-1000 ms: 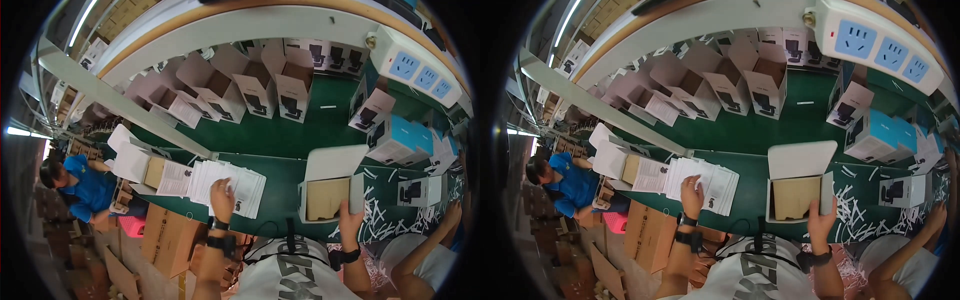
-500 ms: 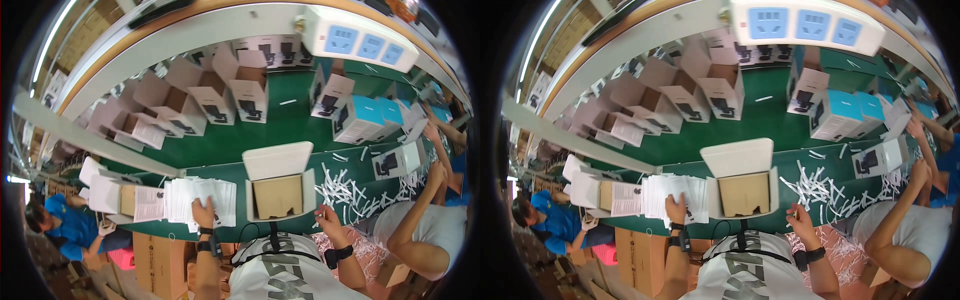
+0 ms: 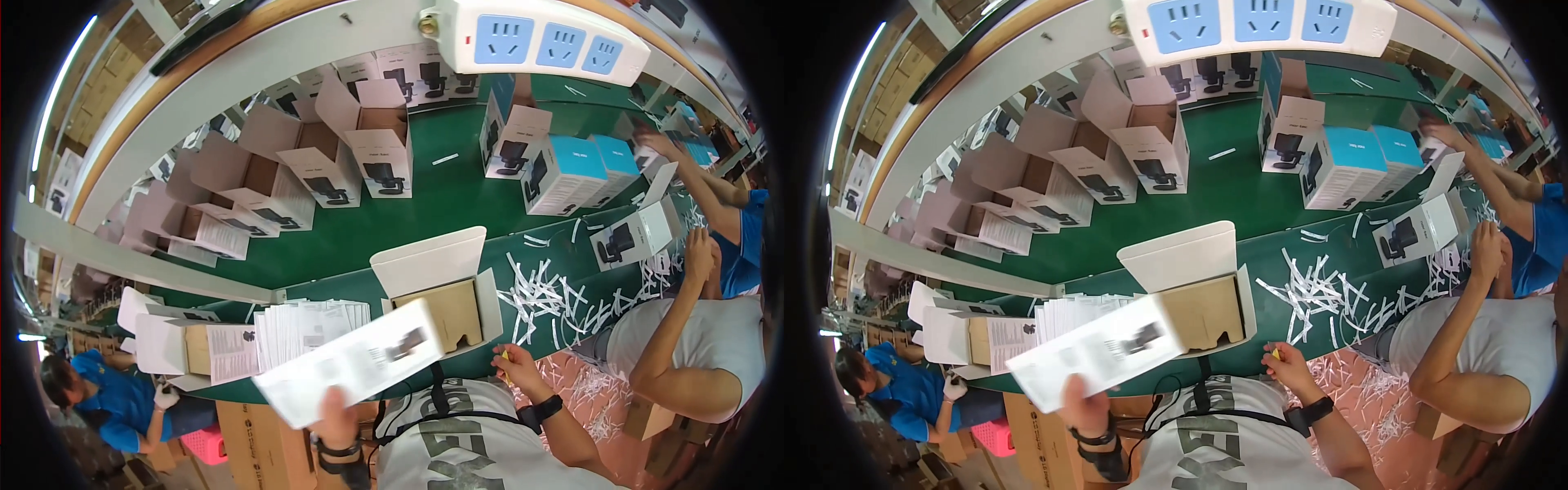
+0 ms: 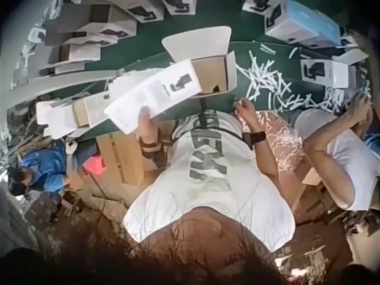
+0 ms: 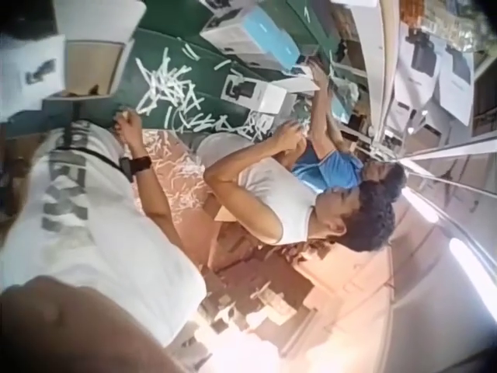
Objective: The person places a manual into a white box, applies a sticker to the box flap, and closes it. They then slide the white box into a blue sleeve, apply another sticker to the sleeve, and place the completed package onto a shelf.
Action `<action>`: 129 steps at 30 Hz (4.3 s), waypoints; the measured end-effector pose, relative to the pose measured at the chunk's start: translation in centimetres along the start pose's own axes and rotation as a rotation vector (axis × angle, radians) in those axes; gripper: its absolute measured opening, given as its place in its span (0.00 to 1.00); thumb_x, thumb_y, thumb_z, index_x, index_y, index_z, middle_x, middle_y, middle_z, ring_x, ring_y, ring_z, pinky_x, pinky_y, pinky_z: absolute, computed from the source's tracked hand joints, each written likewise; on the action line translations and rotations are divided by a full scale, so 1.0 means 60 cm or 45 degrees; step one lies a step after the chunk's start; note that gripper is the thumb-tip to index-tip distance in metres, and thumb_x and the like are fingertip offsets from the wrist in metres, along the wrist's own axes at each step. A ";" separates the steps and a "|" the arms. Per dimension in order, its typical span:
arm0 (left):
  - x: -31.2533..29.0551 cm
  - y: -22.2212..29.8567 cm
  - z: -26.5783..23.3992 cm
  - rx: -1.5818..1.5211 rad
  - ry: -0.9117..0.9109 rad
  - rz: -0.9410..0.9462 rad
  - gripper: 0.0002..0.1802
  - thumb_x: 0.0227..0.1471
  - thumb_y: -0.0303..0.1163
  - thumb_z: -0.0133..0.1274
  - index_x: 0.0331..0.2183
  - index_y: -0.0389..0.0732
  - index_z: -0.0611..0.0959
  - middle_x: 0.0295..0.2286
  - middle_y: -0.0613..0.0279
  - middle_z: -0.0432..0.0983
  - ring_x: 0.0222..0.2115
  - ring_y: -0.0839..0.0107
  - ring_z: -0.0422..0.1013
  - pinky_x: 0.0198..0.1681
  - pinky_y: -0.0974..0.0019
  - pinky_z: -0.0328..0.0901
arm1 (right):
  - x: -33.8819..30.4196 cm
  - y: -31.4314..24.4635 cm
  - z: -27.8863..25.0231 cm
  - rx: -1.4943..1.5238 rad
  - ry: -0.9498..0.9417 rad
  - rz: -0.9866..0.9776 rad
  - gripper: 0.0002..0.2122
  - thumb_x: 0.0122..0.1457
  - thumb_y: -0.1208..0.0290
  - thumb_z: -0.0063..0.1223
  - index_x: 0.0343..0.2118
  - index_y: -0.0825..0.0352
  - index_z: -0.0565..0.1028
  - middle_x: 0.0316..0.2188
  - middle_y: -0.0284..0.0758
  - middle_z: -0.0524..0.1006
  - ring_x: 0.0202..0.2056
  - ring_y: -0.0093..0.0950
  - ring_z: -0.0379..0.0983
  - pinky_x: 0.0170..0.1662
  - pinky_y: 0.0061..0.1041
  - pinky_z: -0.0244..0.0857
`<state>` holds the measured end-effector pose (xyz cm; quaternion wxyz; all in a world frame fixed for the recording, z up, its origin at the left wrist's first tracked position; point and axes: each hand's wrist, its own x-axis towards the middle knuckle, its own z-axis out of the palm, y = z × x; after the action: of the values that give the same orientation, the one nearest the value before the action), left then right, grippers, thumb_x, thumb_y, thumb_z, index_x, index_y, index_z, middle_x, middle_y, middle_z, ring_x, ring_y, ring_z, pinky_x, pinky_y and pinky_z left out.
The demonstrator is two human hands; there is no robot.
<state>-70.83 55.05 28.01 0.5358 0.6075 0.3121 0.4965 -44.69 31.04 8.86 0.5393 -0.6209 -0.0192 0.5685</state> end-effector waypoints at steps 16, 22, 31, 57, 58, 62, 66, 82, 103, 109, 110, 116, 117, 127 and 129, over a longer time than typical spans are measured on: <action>0.033 0.020 0.126 0.696 -0.219 -0.013 0.35 0.47 0.20 0.61 0.58 0.33 0.72 0.53 0.44 0.68 0.50 0.49 0.71 0.54 0.54 0.68 | -0.015 -0.121 0.005 -0.385 0.095 -0.440 0.16 0.63 0.73 0.64 0.53 0.69 0.77 0.30 0.21 0.75 0.30 0.12 0.68 0.33 0.15 0.62; 0.023 -0.067 0.102 0.764 -0.370 -0.127 0.47 0.50 0.30 0.66 0.66 0.30 0.63 0.61 0.37 0.64 0.59 0.41 0.65 0.59 0.50 0.66 | -0.027 -0.282 0.108 -0.324 0.124 -0.687 0.16 0.63 0.73 0.64 0.53 0.66 0.78 0.27 0.21 0.72 0.30 0.13 0.67 0.32 0.17 0.62; 0.031 -0.066 0.194 1.401 -1.091 0.510 0.49 0.53 0.45 0.66 0.66 0.27 0.65 0.69 0.41 0.56 0.69 0.38 0.53 0.71 0.43 0.51 | -0.015 -0.308 0.102 -0.887 0.243 -1.163 0.08 0.63 0.72 0.65 0.43 0.67 0.82 0.30 0.35 0.81 0.28 0.25 0.77 0.33 0.22 0.70; 0.019 -0.068 0.206 1.427 -1.096 0.553 0.47 0.53 0.45 0.66 0.64 0.25 0.68 0.68 0.38 0.57 0.69 0.35 0.53 0.71 0.40 0.50 | 0.007 -0.307 0.100 -1.010 0.535 -1.226 0.07 0.58 0.71 0.68 0.37 0.67 0.82 0.31 0.39 0.84 0.31 0.36 0.83 0.34 0.28 0.75; 0.019 -0.067 0.207 1.425 -1.097 0.551 0.47 0.53 0.45 0.66 0.64 0.25 0.68 0.68 0.38 0.57 0.69 0.35 0.53 0.71 0.40 0.50 | 0.006 -0.308 0.100 -1.017 0.537 -1.218 0.07 0.58 0.71 0.69 0.37 0.67 0.82 0.31 0.39 0.84 0.31 0.36 0.83 0.34 0.28 0.75; 0.017 -0.066 0.212 1.426 -1.098 0.549 0.47 0.53 0.45 0.65 0.64 0.25 0.68 0.68 0.38 0.57 0.69 0.35 0.53 0.71 0.40 0.50 | 0.009 -0.301 0.103 -0.966 0.501 -1.198 0.08 0.57 0.70 0.69 0.36 0.66 0.82 0.31 0.39 0.84 0.31 0.37 0.83 0.34 0.29 0.75; 0.017 -0.069 0.218 1.429 -1.103 0.550 0.48 0.53 0.45 0.65 0.65 0.25 0.67 0.68 0.38 0.57 0.69 0.35 0.53 0.71 0.40 0.50 | 0.008 -0.299 0.111 -0.955 0.505 -1.229 0.09 0.57 0.70 0.70 0.37 0.66 0.82 0.31 0.39 0.84 0.30 0.35 0.83 0.34 0.28 0.74; 0.013 -0.070 0.182 1.244 -0.962 0.524 0.41 0.53 0.39 0.64 0.64 0.31 0.70 0.62 0.40 0.65 0.64 0.38 0.61 0.70 0.41 0.55 | -0.115 -0.252 -0.029 -1.616 0.232 -0.921 0.11 0.57 0.76 0.66 0.43 0.66 0.84 0.35 0.42 0.84 0.35 0.43 0.81 0.38 0.31 0.74; 0.008 -0.112 0.110 1.365 -1.049 0.706 0.20 0.55 0.38 0.60 0.48 0.39 0.83 0.45 0.46 0.79 0.49 0.49 0.75 0.57 0.49 0.68 | 0.008 -0.361 0.372 -1.380 -0.148 -1.605 0.08 0.54 0.71 0.67 0.37 0.61 0.82 0.32 0.34 0.78 0.33 0.39 0.79 0.37 0.37 0.74; 0.044 -0.101 0.096 1.308 -1.195 0.679 0.26 0.52 0.36 0.61 0.52 0.39 0.82 0.53 0.46 0.77 0.55 0.51 0.73 0.61 0.51 0.66 | 0.020 -0.359 0.351 -1.262 -0.149 -1.385 0.10 0.54 0.69 0.67 0.38 0.64 0.82 0.33 0.38 0.80 0.36 0.41 0.81 0.40 0.36 0.75; 0.054 -0.086 0.095 1.302 -1.168 0.719 0.28 0.52 0.35 0.60 0.55 0.39 0.80 0.56 0.46 0.74 0.59 0.51 0.70 0.64 0.50 0.63 | 0.003 -0.367 0.326 -1.025 -0.228 -1.389 0.10 0.54 0.69 0.67 0.39 0.64 0.82 0.34 0.40 0.82 0.36 0.40 0.81 0.41 0.34 0.75; 0.104 -0.058 0.070 1.128 -1.271 0.783 0.38 0.50 0.35 0.62 0.63 0.39 0.74 0.68 0.52 0.61 0.69 0.51 0.59 0.71 0.50 0.55 | -0.087 -0.396 0.112 -1.667 0.258 -0.963 0.11 0.60 0.67 0.64 0.43 0.66 0.82 0.38 0.37 0.83 0.33 0.35 0.81 0.40 0.31 0.74; 0.105 -0.057 0.072 1.110 -1.294 0.800 0.38 0.50 0.35 0.62 0.63 0.39 0.74 0.68 0.52 0.61 0.69 0.51 0.59 0.71 0.50 0.55 | -0.078 -0.388 0.100 -1.661 0.220 -0.986 0.12 0.62 0.66 0.63 0.44 0.65 0.83 0.39 0.37 0.84 0.33 0.33 0.81 0.39 0.30 0.74; 0.099 -0.036 0.033 0.302 -1.122 -0.099 0.27 0.59 0.37 0.64 0.58 0.39 0.79 0.59 0.51 0.74 0.60 0.61 0.70 0.63 0.56 0.64 | -0.128 -0.402 0.169 -0.839 -0.686 -0.864 0.17 0.70 0.62 0.54 0.55 0.65 0.80 0.54 0.41 0.81 0.32 0.27 0.79 0.36 0.28 0.72; 0.089 -0.049 0.017 0.022 -1.022 -0.362 0.26 0.59 0.37 0.65 0.57 0.39 0.80 0.56 0.51 0.77 0.57 0.64 0.73 0.60 0.58 0.67 | -0.146 -0.400 0.171 -1.004 -0.673 -1.154 0.16 0.69 0.65 0.54 0.57 0.64 0.79 0.53 0.40 0.81 0.33 0.27 0.80 0.38 0.30 0.72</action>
<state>-67.77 60.26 26.69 0.6727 0.7080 0.1637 0.1391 -41.07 42.11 33.82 0.4346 -0.5417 -0.6179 0.3687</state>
